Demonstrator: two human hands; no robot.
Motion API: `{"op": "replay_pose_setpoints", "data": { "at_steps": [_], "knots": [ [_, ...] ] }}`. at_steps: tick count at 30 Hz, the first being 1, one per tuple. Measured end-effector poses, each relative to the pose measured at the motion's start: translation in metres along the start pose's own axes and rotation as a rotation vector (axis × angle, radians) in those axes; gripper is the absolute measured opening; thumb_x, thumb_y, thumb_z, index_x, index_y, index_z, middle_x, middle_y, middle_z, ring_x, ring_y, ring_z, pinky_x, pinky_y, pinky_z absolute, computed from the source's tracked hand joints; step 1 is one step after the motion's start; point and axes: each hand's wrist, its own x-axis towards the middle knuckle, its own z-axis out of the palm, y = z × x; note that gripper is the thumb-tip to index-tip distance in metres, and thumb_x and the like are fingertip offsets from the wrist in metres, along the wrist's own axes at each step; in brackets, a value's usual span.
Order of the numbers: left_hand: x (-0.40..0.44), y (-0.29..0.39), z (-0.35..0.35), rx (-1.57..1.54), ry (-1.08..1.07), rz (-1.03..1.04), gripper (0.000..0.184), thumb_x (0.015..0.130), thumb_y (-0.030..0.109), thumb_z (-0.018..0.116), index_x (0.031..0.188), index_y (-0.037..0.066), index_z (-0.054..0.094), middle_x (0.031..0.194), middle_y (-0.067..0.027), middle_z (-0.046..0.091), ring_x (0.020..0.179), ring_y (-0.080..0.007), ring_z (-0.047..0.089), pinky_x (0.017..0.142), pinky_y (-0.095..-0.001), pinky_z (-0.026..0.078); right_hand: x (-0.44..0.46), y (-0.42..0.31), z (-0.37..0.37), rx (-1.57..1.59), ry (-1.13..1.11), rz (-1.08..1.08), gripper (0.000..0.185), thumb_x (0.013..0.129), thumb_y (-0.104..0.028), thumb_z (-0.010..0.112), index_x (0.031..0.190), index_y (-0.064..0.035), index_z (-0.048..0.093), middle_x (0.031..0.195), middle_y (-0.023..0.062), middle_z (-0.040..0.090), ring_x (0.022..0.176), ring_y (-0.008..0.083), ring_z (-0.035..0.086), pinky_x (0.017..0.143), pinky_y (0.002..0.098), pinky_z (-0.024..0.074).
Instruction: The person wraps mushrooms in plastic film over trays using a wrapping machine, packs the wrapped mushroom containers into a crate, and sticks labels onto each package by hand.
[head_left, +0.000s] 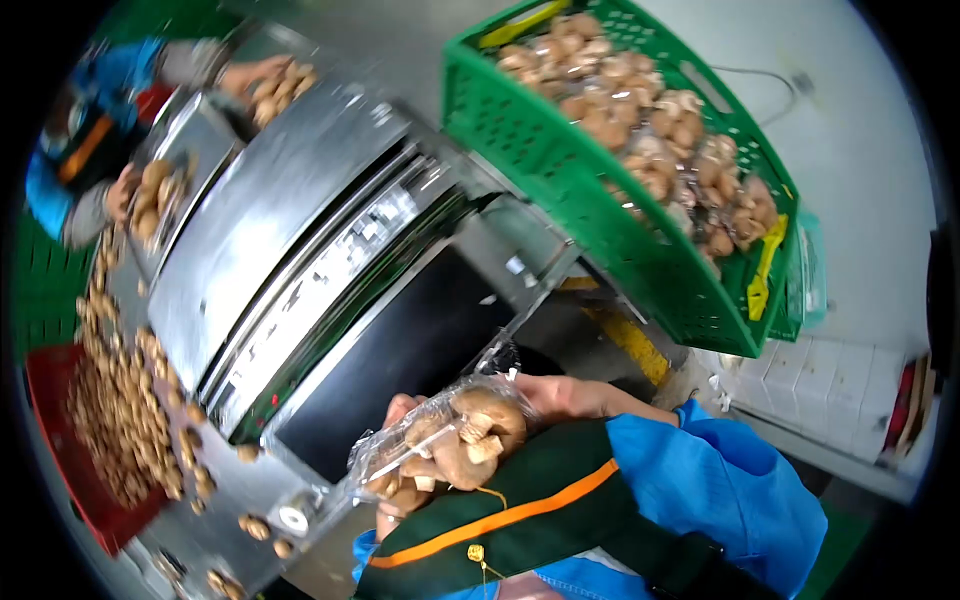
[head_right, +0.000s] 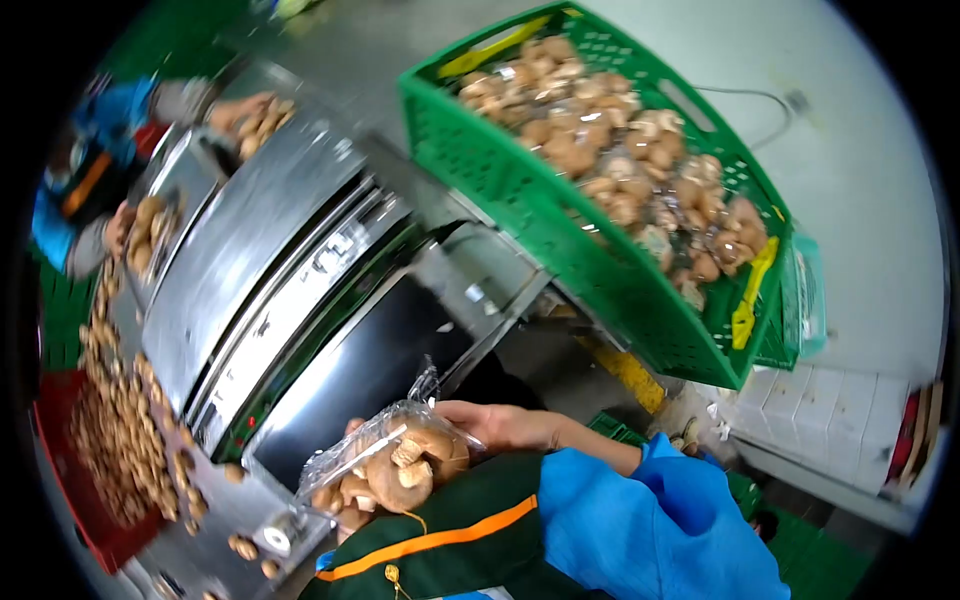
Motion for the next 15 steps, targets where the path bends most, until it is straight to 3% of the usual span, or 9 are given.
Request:
{"op": "replay_pose_setpoints", "data": {
  "at_steps": [2,3,4,5,6,8,10,12,15],
  "knots": [
    [0.003,0.019,0.051,0.056,-0.110,0.043,0.030,0.076,0.018,0.062,0.099,0.004,0.050,0.086,-0.0084,0.057,0.080,-0.0180,0.053,0.071,-0.0308,0.044,-0.013,-0.022,0.004,-0.647,-0.008,-0.370,0.061,0.077,-0.023,0.065,0.127,-0.0032,0.036,0.122,0.0108,0.047,0.113,0.0186,0.044,0.097,0.0364,0.0354],
    [0.005,0.028,0.073,0.164,-0.167,0.088,0.032,0.075,0.017,0.064,0.100,0.004,0.049,0.087,-0.0087,0.057,0.083,-0.0189,0.054,0.073,-0.0318,0.044,-0.016,-0.040,0.009,-0.613,0.190,-0.437,0.059,0.076,-0.029,0.065,0.122,-0.0029,0.040,0.118,0.0118,0.050,0.112,0.0214,0.046,0.096,0.0380,0.0356],
    [0.005,0.039,0.089,0.381,-0.243,0.159,0.035,0.074,0.017,0.066,0.101,0.004,0.049,0.088,-0.0090,0.057,0.086,-0.0198,0.055,0.076,-0.0327,0.045,-0.041,-0.069,0.031,-0.610,0.137,-0.559,0.057,0.077,-0.027,0.063,0.124,-0.0051,0.038,0.118,0.0106,0.049,0.109,0.0207,0.047,0.092,0.0342,0.0389],
    [0.003,0.058,0.093,0.976,-0.438,0.369,0.042,0.072,0.014,0.068,0.106,0.003,0.048,0.089,-0.0093,0.057,0.086,-0.0202,0.055,0.076,-0.0331,0.045,-0.066,-0.097,0.052,-0.604,0.080,-0.679,0.055,0.078,-0.024,0.062,0.125,-0.0073,0.037,0.118,0.0095,0.047,0.107,0.0201,0.049,0.088,0.0303,0.0422],
    [0.002,0.076,0.097,1.491,-0.549,0.720,0.049,0.070,0.012,0.070,0.111,0.003,0.046,0.091,-0.0097,0.056,0.086,-0.0206,0.055,0.077,-0.0335,0.044,-0.092,-0.128,0.063,-0.622,0.099,-0.795,0.054,0.079,-0.025,0.061,0.124,-0.0075,0.038,0.117,0.0094,0.048,0.105,0.0200,0.050,0.086,0.0307,0.0432],
    [-0.020,0.123,0.092,1.844,-0.737,0.064,0.048,0.073,0.011,0.068,0.116,0.002,0.047,0.089,-0.0084,0.059,0.082,-0.0205,0.058,0.074,-0.0315,0.046,-0.166,-0.180,0.070,-0.685,0.308,-0.953,0.051,0.080,-0.027,0.060,0.123,-0.0079,0.039,0.114,0.0094,0.050,0.101,0.0197,0.052,0.083,0.0316,0.0451],
    [-0.041,0.155,0.081,1.550,-0.847,-0.429,0.041,0.075,0.016,0.066,0.110,0.001,0.051,0.086,-0.0094,0.060,0.077,-0.0210,0.059,0.069,-0.0322,0.047,-0.238,-0.222,0.054,-0.755,0.588,-0.924,0.049,0.081,-0.029,0.058,0.122,-0.0083,0.041,0.112,0.0093,0.051,0.097,0.0193,0.054,0.079,0.0324,0.0470],
    [-0.039,0.165,0.089,1.405,-0.828,-0.578,0.039,0.076,0.015,0.066,0.109,0.001,0.052,0.085,-0.0095,0.060,0.076,-0.0208,0.059,0.068,-0.0317,0.048,-0.281,-0.248,0.012,-0.757,0.828,-0.731,0.046,0.082,-0.031,0.057,0.120,-0.0087,0.043,0.109,0.0092,0.053,0.093,0.0190,0.055,0.075,0.0333,0.0489],
    [-0.026,0.170,0.105,1.356,-0.838,-0.589,0.037,0.076,0.014,0.065,0.108,0.001,0.053,0.083,-0.0095,0.061,0.074,-0.0203,0.060,0.067,-0.0309,0.048,-0.281,-0.268,-0.089,-0.709,1.176,-0.458,0.043,0.083,-0.032,0.057,0.117,-0.0090,0.047,0.108,0.0071,0.054,0.087,0.0181,0.057,0.072,0.0328,0.0501]
  ]
}}
